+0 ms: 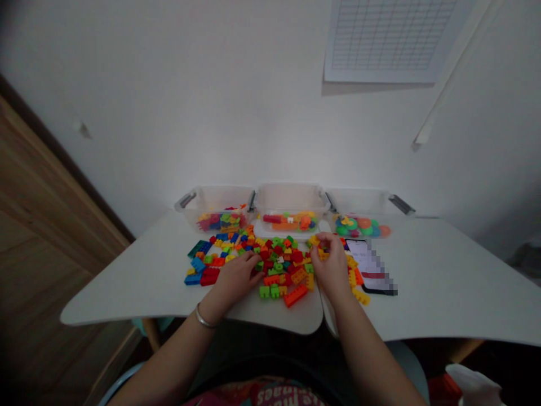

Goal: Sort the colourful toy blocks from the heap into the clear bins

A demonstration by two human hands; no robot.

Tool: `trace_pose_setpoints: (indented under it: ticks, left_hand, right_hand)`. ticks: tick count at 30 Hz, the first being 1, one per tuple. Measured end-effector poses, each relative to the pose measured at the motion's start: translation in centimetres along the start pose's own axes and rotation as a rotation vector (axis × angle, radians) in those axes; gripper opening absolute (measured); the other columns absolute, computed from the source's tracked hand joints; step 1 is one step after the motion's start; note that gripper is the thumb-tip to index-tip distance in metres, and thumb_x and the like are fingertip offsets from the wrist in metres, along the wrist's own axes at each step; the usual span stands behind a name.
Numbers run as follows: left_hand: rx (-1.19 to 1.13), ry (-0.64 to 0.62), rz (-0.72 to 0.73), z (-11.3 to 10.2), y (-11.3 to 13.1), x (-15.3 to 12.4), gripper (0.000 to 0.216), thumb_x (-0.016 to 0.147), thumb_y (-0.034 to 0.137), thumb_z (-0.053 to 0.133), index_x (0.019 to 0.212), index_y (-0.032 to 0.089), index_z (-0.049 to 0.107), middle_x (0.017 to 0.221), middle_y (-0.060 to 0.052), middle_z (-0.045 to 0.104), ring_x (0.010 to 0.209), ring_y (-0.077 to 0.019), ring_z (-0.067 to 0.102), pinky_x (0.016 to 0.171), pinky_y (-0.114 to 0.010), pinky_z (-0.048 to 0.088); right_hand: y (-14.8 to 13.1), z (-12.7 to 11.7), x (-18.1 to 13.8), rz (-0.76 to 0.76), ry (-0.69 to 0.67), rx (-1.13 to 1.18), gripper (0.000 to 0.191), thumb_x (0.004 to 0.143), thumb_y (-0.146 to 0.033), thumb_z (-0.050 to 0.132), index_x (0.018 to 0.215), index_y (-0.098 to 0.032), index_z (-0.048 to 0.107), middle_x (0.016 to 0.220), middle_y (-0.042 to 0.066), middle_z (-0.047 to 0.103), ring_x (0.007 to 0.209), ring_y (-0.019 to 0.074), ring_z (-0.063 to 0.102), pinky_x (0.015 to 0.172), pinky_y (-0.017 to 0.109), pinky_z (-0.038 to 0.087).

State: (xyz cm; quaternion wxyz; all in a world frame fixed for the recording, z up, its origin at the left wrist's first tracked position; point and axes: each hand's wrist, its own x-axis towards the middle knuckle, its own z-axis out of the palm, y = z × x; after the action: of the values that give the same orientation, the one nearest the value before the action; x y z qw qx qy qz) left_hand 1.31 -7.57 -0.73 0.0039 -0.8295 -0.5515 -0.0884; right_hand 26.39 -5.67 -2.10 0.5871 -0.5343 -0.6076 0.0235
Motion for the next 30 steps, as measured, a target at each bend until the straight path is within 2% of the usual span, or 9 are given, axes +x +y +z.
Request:
trace_pose_setpoints:
  ticks: [4,8,14,18,21,26,30]
  left_hand:
    - [0.001,0.009,-0.004,0.2,0.0,0.0,0.027,0.090,0.039,0.057,0.111,0.023,0.059,0.115,-0.006,0.061,0.096,-0.0215,0.062,0.078,-0.031,0.050]
    - [-0.003,0.020,-0.003,0.4,-0.1,0.0,0.027,0.090,0.039,0.056,0.111,0.023,0.059,0.113,-0.006,0.061,0.094,-0.0213,0.062,0.076,-0.031,0.050]
    - [-0.008,0.008,-0.014,0.3,-0.1,0.0,0.028,0.090,0.040,0.056,0.112,0.022,0.059,0.112,-0.006,0.060,0.096,-0.0218,0.062,0.078,-0.032,0.050]
    - [-0.008,-0.002,-0.025,0.0,0.0,0.0,0.028,0.090,0.040,0.055,0.112,0.022,0.058,0.112,-0.007,0.060,0.096,-0.0220,0.062,0.078,-0.032,0.050]
    - [-0.016,-0.012,-0.028,-0.1,0.1,-0.1,0.028,0.090,0.040,0.055,0.111,0.022,0.059,0.112,-0.006,0.060,0.097,-0.0213,0.061,0.080,-0.032,0.050]
    - [-0.013,-0.019,-0.038,-0.2,0.2,-0.1,0.029,0.091,0.040,0.054,0.113,0.022,0.058,0.114,-0.006,0.059,0.098,-0.0211,0.061,0.080,-0.031,0.050]
    - [-0.004,-0.015,-0.026,-0.2,0.1,-0.1,0.029,0.091,0.041,0.054,0.112,0.022,0.058,0.113,-0.006,0.060,0.096,-0.0212,0.062,0.078,-0.031,0.050]
  right_hand:
    - [0.0,1.0,2.2,-0.056,0.103,0.108,0.018,0.078,-0.027,0.060,0.090,-0.022,0.047,0.102,0.009,0.061,0.093,0.0196,0.060,0.079,0.036,0.053]
    - [0.4,2.4,5.3,-0.030,0.184,0.098,0.020,0.079,-0.030,0.057,0.095,-0.021,0.050,0.100,0.008,0.062,0.085,0.0177,0.060,0.072,0.033,0.052]
    - [1.5,4.2,9.0,-0.080,0.186,-0.144,0.017,0.077,-0.030,0.053,0.090,-0.020,0.058,0.095,0.009,0.067,0.094,0.0246,0.058,0.090,0.044,0.044]
    - [2.5,5.1,9.5,-0.046,0.122,-0.244,0.018,0.078,-0.032,0.051,0.086,-0.020,0.063,0.090,0.010,0.068,0.095,0.0270,0.056,0.092,0.046,0.041]
    - [3.0,5.3,9.4,-0.080,0.108,-0.282,0.020,0.081,-0.033,0.048,0.083,-0.020,0.063,0.088,0.011,0.068,0.096,0.0273,0.055,0.092,0.046,0.040]
    - [3.5,5.0,9.2,-0.182,0.049,-0.239,0.021,0.084,-0.033,0.045,0.083,-0.021,0.063,0.090,0.010,0.069,0.097,0.0254,0.057,0.094,0.045,0.040]
    - [3.4,4.6,9.2,-0.196,0.032,-0.205,0.021,0.085,-0.032,0.046,0.087,-0.020,0.064,0.095,0.011,0.068,0.103,0.0256,0.056,0.098,0.046,0.038]
